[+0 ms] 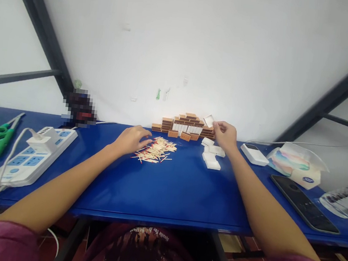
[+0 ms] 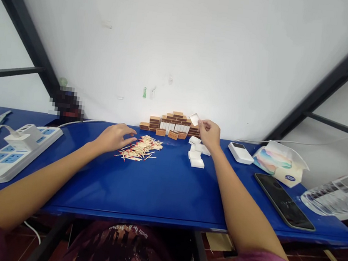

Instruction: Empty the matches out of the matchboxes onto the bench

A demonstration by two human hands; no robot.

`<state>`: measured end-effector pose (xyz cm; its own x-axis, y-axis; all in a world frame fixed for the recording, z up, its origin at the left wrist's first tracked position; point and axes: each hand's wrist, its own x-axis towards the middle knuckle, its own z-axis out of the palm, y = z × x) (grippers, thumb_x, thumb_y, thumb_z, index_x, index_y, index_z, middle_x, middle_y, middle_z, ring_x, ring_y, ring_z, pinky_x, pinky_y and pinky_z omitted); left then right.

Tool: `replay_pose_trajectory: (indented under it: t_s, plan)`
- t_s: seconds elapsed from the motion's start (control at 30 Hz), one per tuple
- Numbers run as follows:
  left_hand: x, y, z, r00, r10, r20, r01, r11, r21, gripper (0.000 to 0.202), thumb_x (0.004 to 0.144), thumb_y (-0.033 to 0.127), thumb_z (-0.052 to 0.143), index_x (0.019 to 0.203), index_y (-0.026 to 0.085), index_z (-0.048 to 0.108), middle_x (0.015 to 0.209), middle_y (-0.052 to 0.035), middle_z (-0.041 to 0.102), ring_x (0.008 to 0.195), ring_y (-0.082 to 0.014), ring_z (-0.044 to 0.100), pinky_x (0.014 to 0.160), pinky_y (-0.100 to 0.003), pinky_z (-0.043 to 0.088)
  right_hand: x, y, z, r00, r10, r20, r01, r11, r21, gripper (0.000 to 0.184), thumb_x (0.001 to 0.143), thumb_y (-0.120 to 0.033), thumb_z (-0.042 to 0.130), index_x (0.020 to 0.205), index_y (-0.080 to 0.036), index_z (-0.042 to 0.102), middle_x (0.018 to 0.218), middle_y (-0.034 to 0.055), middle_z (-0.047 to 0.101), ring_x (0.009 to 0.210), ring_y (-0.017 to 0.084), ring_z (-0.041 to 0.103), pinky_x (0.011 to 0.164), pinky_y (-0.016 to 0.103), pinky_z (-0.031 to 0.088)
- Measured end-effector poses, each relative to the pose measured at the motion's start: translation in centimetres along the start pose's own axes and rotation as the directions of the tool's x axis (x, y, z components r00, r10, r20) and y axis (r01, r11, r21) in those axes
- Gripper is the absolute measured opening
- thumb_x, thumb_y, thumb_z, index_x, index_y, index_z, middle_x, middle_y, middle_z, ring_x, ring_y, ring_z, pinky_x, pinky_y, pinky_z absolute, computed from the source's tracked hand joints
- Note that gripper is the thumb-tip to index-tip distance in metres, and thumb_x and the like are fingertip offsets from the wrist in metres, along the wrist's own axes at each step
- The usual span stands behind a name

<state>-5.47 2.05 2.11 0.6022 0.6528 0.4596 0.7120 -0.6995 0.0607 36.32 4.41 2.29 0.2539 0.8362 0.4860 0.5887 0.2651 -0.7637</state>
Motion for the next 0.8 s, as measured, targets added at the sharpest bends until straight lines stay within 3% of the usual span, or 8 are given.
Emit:
replay_pose_trajectory:
  t_s: [0.1, 0.17, 0.23, 0.33, 0.43, 0.6, 0.8]
  plan:
    - [0.0, -0.1, 0.0, 1.0, -0.004, -0.008, 0.004, 1.0, -0.001, 0.023, 0.103, 0.039, 0.064, 0.114, 0.024, 0.077, 0.108, -0.0095, 0.08, 0.104, -0.027, 0.07, 0.088, -0.038, 0.054, 0.8, 1.2, -2.9, 0.991, -0.011, 0.132, 0.034, 0.984, -0.174, 0.044, 0.095, -0.056, 0.065, 0.093, -0.014, 0.077, 0.072, 0.0085, 0.072, 0.064, 0.02, 0.062, 0.063, 0.032, 0.048]
    - [0.1, -0.1, 0.0, 1.0, -0.001, -0.014, 0.001, 1.0, 0.001, 0.024, 0.103, 0.039, 0.063, 0.113, 0.023, 0.077, 0.107, -0.0095, 0.079, 0.105, -0.0275, 0.069, 0.089, -0.038, 0.054, 1.1, 1.6, -4.5, 0.959, 0.036, 0.282, 0.049, 0.956, -0.288, 0.046, 0.091, -0.059, 0.068, 0.089, -0.015, 0.08, 0.069, 0.0062, 0.071, 0.067, 0.021, 0.062, 0.066, 0.032, 0.046]
    - [0.2, -0.2, 0.0, 0.999, 0.014, -0.04, -0.014, 1.0, 0.021, 0.025, 0.102, 0.038, 0.063, 0.115, 0.022, 0.077, 0.107, -0.0109, 0.078, 0.108, -0.0287, 0.068, 0.093, -0.04, 0.054, 1.3, 2.0, -5.6, 0.931, 0.098, 0.35, 0.044, 0.925, -0.377, 0.05, 0.091, -0.063, 0.068, 0.087, -0.015, 0.083, 0.073, 0.0065, 0.073, 0.072, 0.022, 0.065, 0.069, 0.033, 0.045]
    - [0.2, -0.6, -0.6, 0.993, 0.022, -0.119, -0.016, 0.999, 0.052, 0.028, 0.103, 0.038, 0.062, 0.117, 0.019, 0.077, 0.11, -0.0134, 0.078, 0.116, -0.0306, 0.064, 0.102, -0.045, 0.052, 1.5, 2.2, -6.0, 0.973, 0.065, 0.222, 0.05, 0.878, -0.476, 0.05, 0.095, -0.058, 0.063, 0.089, -0.014, 0.084, 0.081, 0.0107, 0.076, 0.079, 0.024, 0.067, 0.072, 0.034, 0.044]
    - [0.3, -1.8, -1.2, 0.983, -0.047, -0.179, 0.049, 0.999, 0.004, 0.029, 0.102, 0.039, 0.064, 0.118, 0.019, 0.076, 0.114, -0.0134, 0.078, 0.119, -0.0313, 0.063, 0.106, -0.047, 0.051, 1.6, 1.9, -5.7, 0.992, 0.005, 0.129, 0.061, 0.864, -0.5, 0.044, 0.097, -0.049, 0.06, 0.088, -0.013, 0.083, 0.075, 0.0101, 0.074, 0.072, 0.023, 0.065, 0.069, 0.034, 0.043]
    - [1.8, -4.5, 0.0, 0.963, -0.245, -0.108, 0.223, 0.958, -0.182, 0.04, 0.095, 0.045, 0.071, 0.123, 0.017, 0.073, 0.125, -0.014, 0.078, 0.114, -0.0294, 0.07, 0.099, -0.044, 0.056, 1.6, -0.6, -5.2, 0.982, -0.013, 0.186, 0.087, 0.914, -0.396, 0.039, 0.094, -0.048, 0.061, 0.087, -0.015, 0.081, 0.066, 0.0059, 0.071, 0.064, 0.021, 0.064, 0.068, 0.034, 0.044]
    - [7.1, -4.4, 2.7, 0.992, -0.12, -0.037, 0.115, 0.988, -0.108, 0.037, 0.091, 0.036, 0.07, 0.122, 0.018, 0.073, 0.131, -0.0159, 0.075, 0.124, -0.0308, 0.067, 0.106, -0.045, 0.052, 0.3, -3.4, -3.7, 0.956, -0.182, 0.229, 0.255, 0.902, -0.349, 0.037, 0.096, -0.047, 0.059, 0.088, -0.018, 0.08, 0.07, 0.005, 0.072, 0.065, 0.02, 0.062, 0.066, 0.032, 0.043]
